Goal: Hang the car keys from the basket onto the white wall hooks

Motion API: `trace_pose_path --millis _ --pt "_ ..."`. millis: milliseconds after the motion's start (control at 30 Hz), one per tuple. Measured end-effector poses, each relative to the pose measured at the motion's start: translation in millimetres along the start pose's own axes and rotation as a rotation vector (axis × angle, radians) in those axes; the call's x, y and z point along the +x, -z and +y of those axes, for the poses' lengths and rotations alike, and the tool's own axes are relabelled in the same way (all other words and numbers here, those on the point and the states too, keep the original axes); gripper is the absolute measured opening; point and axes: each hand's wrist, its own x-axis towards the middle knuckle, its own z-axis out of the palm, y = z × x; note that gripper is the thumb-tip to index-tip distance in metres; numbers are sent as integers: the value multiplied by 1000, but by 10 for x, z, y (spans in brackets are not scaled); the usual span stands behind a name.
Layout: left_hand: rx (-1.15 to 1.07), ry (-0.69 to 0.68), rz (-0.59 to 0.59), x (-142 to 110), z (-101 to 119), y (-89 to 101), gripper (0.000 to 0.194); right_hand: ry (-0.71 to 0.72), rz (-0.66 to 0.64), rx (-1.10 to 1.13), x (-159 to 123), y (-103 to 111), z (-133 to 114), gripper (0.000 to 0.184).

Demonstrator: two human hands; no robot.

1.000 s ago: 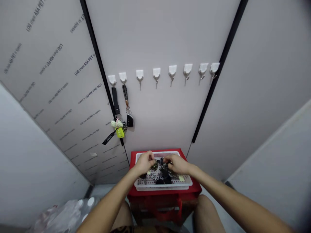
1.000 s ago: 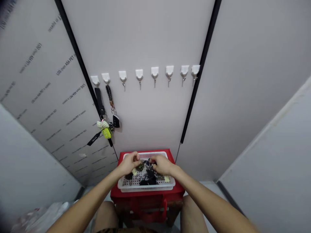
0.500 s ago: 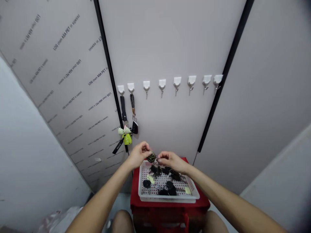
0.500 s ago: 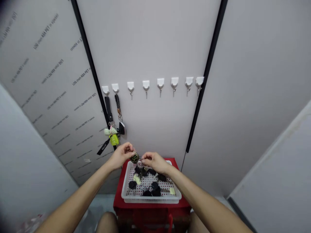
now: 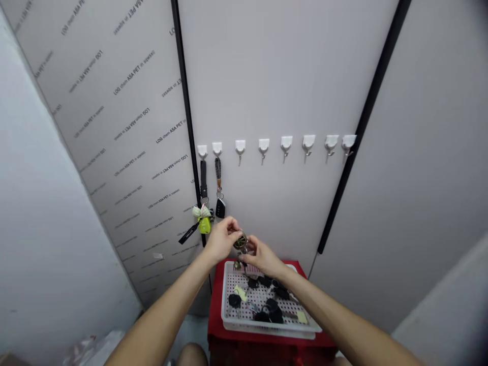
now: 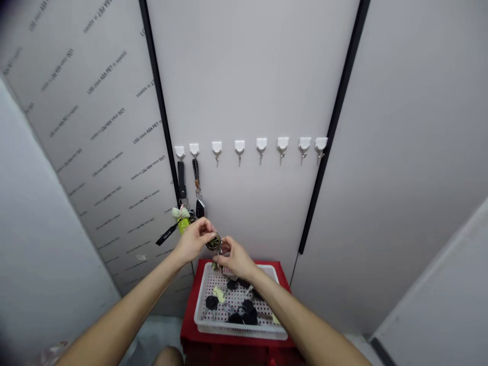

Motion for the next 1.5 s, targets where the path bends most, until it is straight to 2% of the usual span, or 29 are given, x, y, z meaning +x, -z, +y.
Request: trace_pose_path --millis 100,167,233,367,533,633,800,867,967,1100,1200,1267,1367,1433,1467,1500 --pt "36 -1 29 11 18 42 10 -58 -70 70 1 -35 63 17" --pt "29 20 65 27 21 94 10 -92 -64 41 -11 -22 59 15" --pt "2 41 100 45 7 151 11 -67 -39 -40 -26 13 17 18" --pt "-15 52 163 70 -59 242 11 37 49 -247 -20 119 -144 21" --pt "123 33 255 112 -60 286 6 -57 148 -183 196 258 -502 18" --pt "289 -62 320 166 87 244 3 -1 233 -112 437 312 -808 14" --pt "426 -347 290 358 509 138 29 167 369 46 848 377 -1267 10" --pt "440 -398 278 471 635 126 33 211 417 93 979 405 -1384 8" --pt "438 -404 291 641 713 136 33 220 467 100 1130 435 -1472 8" --pt "421 -343 296 794 684 153 34 160 528 69 1275 451 -1460 10" --pt "406 -291 284 790 620 144 35 109 525 -3 1321 478 -1398 8" --pt "406 -275 312 702 534 114 34 159 537 -87 1274 514 -1317 7" --pt "427 -262 318 430 279 6 34 287 567 -239 1011 567 -1071 21" --pt "448 -203 202 163 21 -115 32 272 457 -333 695 568 -801 23" --pt "461 -156 111 14 -124 -187 31 223 350 -377 504 553 -637 21" --pt "475 -98 11 -138 -271 -263 30 143 187 -413 302 531 -459 19"
